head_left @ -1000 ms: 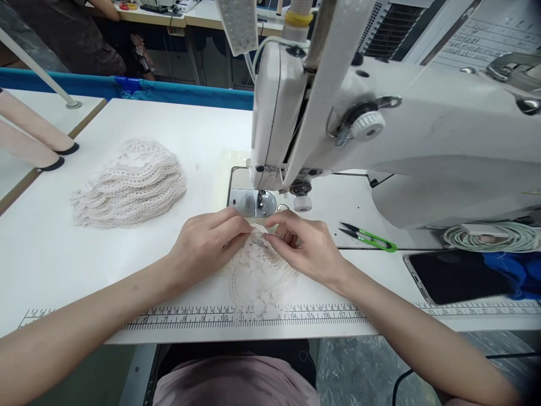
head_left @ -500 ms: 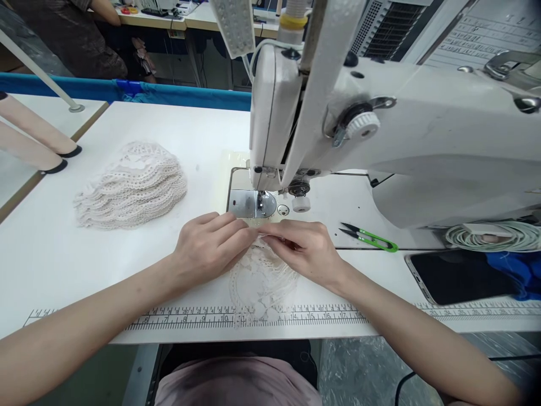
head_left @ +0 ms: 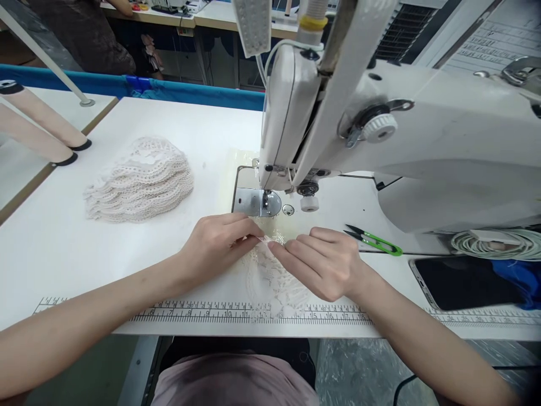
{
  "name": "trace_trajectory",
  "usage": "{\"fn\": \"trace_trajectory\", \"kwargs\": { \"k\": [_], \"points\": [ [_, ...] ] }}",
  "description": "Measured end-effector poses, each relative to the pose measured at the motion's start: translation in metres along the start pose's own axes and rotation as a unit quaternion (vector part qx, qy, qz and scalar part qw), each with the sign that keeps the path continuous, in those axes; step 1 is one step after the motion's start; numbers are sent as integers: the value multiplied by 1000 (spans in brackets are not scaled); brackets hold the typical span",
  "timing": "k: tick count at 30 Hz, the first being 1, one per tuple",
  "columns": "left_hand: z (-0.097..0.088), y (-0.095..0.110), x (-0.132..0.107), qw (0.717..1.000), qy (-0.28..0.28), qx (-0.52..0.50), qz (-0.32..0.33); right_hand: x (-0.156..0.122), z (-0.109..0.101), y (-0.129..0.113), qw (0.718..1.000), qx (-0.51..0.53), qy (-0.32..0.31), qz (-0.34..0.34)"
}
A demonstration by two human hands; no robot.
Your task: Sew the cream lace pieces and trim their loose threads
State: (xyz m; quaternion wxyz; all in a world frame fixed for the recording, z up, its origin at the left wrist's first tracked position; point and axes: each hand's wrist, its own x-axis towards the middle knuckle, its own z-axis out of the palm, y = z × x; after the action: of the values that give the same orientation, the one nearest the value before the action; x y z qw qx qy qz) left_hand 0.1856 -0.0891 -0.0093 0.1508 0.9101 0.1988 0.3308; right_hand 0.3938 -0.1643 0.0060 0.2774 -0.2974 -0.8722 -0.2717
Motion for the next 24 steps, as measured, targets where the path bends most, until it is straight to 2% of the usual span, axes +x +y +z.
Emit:
{"fn": "trace_trajectory", "kwargs": {
  "k": [2,3,5,7,8,9,10,13,17,21,24],
  "points": [
    [-4,4,2,999,-4,-42,-23,1,-5,1,1000,25,2,6],
    [-6,7,3,996,-20,-78,-49,2,-9,2,998,54,-5,31],
    [-9,12,4,972,-91,-176,-124,5,-16,4,977,162,-63,126],
    [-9,16,5,937,-171,-236,-194,9,-20,8,909,288,-169,249],
    [-8,16,5,931,-192,-225,-212,11,-19,9,871,323,-216,301],
    [-5,15,5,938,-196,-186,-217,13,-17,11,845,331,-246,341],
    [-2,13,5,951,-186,-130,-212,14,-13,12,832,319,-266,368],
    [10,4,2,980,-133,26,-147,11,7,14,839,249,-276,398],
    [16,-6,-2,988,-64,132,-52,2,30,12,855,213,-239,408],
    [13,-2,-5,970,-6,219,105,-6,40,13,871,181,-219,400],
    [10,5,-8,956,-36,258,133,-12,41,17,883,127,-219,394]
  ]
}}
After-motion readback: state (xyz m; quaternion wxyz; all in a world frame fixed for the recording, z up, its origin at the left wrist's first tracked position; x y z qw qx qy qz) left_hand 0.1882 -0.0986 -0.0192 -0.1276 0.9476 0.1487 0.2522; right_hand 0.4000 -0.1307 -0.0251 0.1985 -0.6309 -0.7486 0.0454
